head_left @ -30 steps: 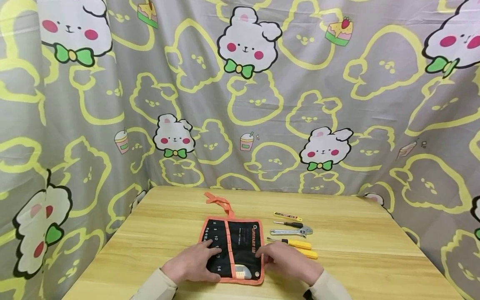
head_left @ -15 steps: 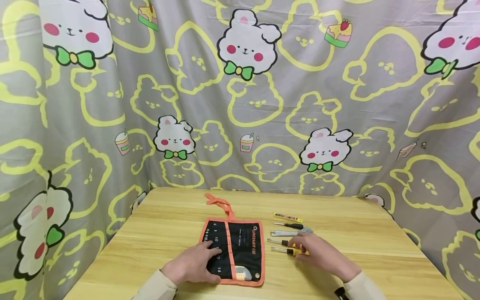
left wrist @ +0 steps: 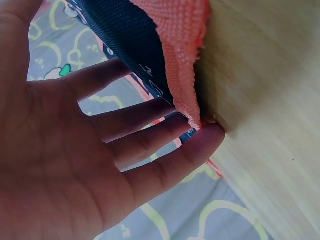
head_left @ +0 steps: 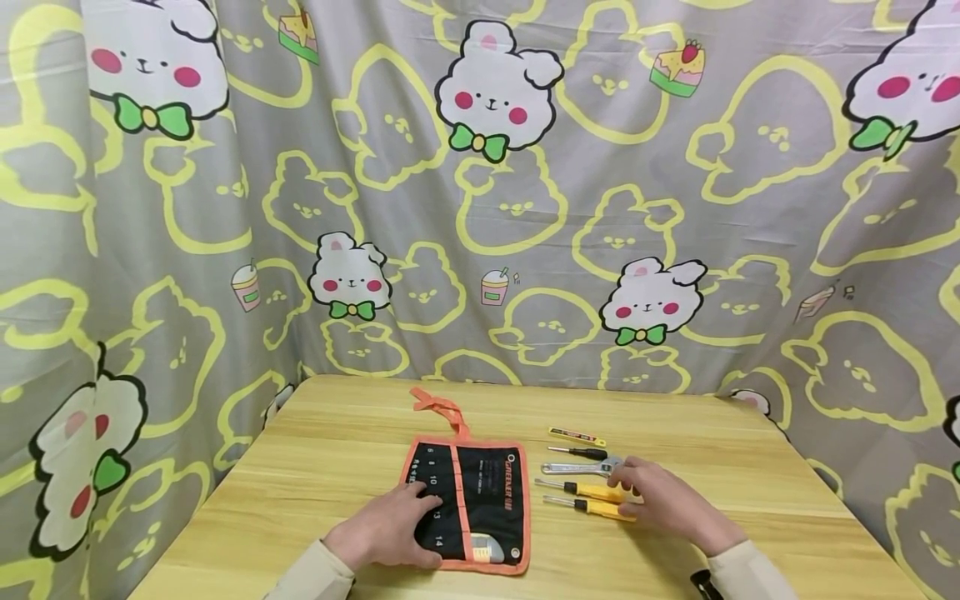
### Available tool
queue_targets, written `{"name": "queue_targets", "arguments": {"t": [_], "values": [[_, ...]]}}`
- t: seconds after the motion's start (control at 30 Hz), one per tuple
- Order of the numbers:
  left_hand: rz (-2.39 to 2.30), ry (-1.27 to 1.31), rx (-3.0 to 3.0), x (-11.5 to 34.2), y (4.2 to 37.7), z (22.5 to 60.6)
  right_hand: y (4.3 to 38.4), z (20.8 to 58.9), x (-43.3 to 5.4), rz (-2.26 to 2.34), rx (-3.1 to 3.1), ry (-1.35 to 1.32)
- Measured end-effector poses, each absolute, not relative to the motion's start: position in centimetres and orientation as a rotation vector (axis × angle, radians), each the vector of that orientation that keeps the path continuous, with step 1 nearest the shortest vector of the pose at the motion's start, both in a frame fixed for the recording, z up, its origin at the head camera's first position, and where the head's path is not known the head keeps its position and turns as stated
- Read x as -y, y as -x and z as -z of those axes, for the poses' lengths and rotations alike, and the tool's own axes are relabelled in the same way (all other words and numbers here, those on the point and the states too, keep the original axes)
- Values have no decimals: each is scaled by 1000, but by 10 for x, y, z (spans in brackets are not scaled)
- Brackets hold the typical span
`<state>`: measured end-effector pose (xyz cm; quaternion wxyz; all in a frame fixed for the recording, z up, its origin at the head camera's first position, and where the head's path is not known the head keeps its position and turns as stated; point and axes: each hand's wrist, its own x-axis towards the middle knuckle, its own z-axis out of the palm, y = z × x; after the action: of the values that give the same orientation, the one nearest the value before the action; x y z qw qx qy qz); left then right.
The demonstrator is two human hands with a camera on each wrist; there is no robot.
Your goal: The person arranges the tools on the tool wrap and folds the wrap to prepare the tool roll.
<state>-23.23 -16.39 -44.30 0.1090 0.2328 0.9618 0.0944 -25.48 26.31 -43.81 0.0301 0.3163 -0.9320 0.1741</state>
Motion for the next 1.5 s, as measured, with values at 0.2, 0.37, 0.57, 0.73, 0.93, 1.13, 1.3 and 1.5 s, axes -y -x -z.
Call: {"name": "queue_targets", "arguments": {"t": [0.2, 0.37, 0.57, 0.73, 0.93, 1.13, 1.3, 1.5], "values": [[-256, -699, -2828, 164, 232, 442, 256, 445, -262, -522, 2877, -979], [-261, -701, -2824, 163, 231, 442, 258, 448, -262, -519, 2891, -981], [-260, -694, -2823, 163, 231, 442, 259, 449, -261, -508, 2897, -995], [-263, -697, -2822, 163, 231, 442, 259, 450, -261, -511, 2886, -1018], [-267, -705, -2826, 164, 230, 442, 258, 450, -260, -541, 2860, -1057], [-271, -701, -2825, 164, 230, 442, 258, 450, -260, -562, 2869, -1071], [-265, -707, -2830, 164, 230, 442, 257, 448, -259, -572, 2855, -1095], [-267, -717, -2837, 164, 230, 443, 256, 447, -260, -602, 2927, -1056]]}}
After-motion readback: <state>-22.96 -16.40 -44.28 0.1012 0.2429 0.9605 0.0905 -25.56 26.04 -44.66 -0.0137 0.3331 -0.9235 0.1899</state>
